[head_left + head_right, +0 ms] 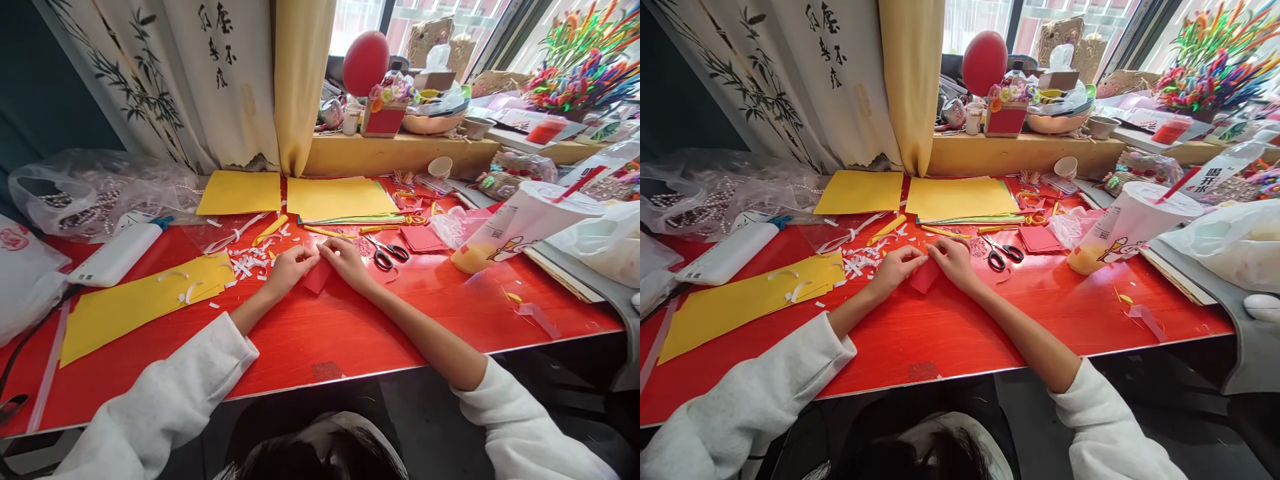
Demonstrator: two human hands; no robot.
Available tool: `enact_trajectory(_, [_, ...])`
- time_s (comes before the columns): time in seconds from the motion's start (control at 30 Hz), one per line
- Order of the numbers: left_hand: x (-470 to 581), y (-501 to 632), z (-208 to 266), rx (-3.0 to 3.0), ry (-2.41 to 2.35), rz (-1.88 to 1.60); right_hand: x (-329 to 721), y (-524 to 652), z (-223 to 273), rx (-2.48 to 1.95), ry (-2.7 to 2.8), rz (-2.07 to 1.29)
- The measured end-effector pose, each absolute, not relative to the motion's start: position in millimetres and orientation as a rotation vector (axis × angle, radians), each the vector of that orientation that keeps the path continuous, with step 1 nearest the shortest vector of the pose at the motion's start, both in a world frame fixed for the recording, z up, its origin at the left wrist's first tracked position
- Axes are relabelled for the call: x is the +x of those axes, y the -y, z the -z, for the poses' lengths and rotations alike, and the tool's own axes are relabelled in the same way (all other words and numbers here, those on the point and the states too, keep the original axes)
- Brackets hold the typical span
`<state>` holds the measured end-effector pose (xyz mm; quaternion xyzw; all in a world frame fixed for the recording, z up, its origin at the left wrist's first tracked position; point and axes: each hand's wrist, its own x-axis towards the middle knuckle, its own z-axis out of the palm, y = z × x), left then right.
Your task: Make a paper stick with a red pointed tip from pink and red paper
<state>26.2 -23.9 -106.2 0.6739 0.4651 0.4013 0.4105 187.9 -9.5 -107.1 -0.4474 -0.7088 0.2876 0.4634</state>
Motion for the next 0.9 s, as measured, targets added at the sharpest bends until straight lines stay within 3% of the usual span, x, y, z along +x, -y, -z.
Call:
enact_trajectory(0.6, [26.3, 37.4, 95.0, 1.658, -1.048, -1.183, 198.6, 5.3, 106.9, -1.133, 1.466, -0.822])
enact_trajectory(0.9, [29.7, 32.4, 103.1, 1.851, -1.195, -1.03, 181.4, 23.4, 99.9, -0.995, 1.827, -0.785])
